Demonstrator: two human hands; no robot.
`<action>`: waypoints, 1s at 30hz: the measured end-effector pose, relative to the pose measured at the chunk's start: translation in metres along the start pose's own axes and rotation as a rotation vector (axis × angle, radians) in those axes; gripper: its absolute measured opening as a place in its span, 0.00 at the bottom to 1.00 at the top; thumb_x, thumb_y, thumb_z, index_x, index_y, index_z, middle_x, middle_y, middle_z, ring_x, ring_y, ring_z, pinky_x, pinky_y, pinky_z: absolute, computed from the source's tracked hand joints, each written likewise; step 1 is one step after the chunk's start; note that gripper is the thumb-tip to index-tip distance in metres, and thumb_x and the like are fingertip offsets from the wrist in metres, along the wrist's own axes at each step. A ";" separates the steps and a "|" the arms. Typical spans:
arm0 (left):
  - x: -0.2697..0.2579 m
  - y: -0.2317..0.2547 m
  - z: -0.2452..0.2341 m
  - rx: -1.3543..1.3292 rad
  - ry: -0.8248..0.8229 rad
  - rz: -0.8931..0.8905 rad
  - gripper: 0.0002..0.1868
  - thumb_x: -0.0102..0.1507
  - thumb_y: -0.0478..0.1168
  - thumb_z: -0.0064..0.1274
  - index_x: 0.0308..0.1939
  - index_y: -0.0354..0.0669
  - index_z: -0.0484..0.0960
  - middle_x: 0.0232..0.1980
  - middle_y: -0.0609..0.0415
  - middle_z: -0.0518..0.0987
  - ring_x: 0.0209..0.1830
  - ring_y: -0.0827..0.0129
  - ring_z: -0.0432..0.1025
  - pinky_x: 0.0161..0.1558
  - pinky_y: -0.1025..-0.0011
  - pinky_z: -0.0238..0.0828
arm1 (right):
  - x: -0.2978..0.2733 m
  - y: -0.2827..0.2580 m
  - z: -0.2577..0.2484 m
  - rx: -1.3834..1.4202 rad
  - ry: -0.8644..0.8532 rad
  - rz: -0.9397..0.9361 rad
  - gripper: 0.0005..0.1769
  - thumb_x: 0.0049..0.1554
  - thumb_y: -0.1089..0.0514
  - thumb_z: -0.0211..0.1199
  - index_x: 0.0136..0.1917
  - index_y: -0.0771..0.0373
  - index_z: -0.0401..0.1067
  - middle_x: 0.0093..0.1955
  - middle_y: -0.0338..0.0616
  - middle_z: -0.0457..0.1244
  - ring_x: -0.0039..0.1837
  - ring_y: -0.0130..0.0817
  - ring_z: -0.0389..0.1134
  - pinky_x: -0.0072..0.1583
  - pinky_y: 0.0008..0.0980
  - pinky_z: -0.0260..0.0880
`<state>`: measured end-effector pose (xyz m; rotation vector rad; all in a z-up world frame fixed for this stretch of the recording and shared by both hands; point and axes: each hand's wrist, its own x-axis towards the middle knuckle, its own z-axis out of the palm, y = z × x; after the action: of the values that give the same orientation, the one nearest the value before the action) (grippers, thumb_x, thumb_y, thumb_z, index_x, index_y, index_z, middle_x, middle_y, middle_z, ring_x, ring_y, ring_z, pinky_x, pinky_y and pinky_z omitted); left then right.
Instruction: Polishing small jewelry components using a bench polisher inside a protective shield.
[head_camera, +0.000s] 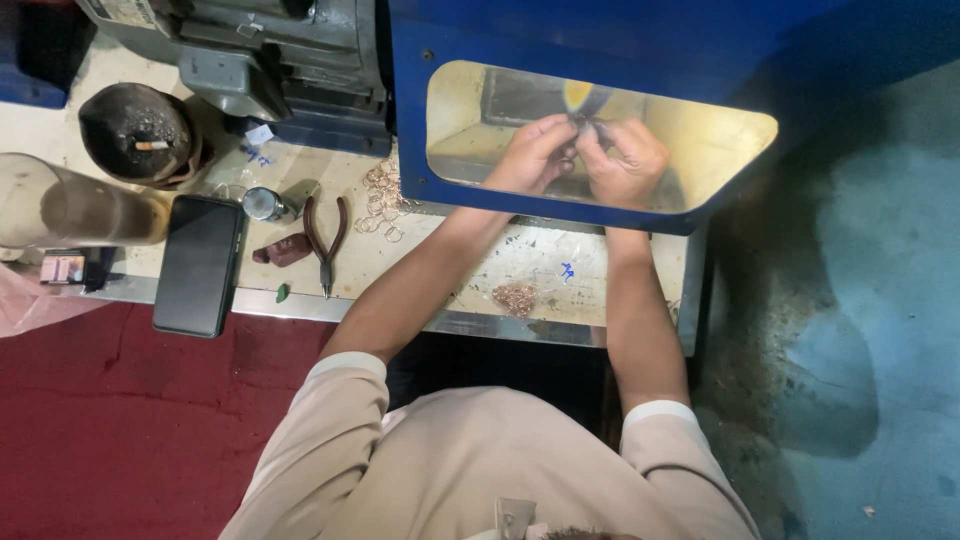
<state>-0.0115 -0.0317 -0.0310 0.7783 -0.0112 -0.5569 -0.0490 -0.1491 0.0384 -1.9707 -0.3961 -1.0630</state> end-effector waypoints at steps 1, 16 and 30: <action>0.000 0.001 0.000 0.000 -0.001 0.001 0.09 0.67 0.36 0.54 0.49 0.36 0.82 0.35 0.56 0.75 0.35 0.76 0.70 0.40 0.75 0.72 | 0.000 0.001 0.000 0.000 0.000 -0.001 0.10 0.55 0.68 0.79 0.34 0.65 0.81 0.28 0.45 0.63 0.29 0.36 0.66 0.34 0.32 0.66; -0.049 0.130 0.010 0.886 -0.329 0.346 0.10 0.66 0.37 0.60 0.52 0.44 0.85 0.51 0.55 0.85 0.52 0.70 0.78 0.59 0.70 0.76 | 0.005 -0.021 -0.014 0.030 -0.135 -0.162 0.06 0.57 0.73 0.73 0.49 0.72 0.80 0.42 0.55 0.70 0.40 0.40 0.71 0.42 0.32 0.73; -0.052 0.125 0.020 0.761 -0.423 0.375 0.08 0.67 0.36 0.61 0.50 0.41 0.84 0.48 0.53 0.84 0.50 0.70 0.79 0.57 0.73 0.79 | 0.008 -0.030 -0.020 0.013 -0.144 -0.188 0.11 0.58 0.69 0.76 0.54 0.70 0.79 0.46 0.55 0.70 0.44 0.42 0.73 0.46 0.34 0.77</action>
<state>-0.0011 0.0522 0.0771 1.3436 -0.7823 -0.3398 -0.0734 -0.1480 0.0661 -2.0357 -0.6759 -1.0335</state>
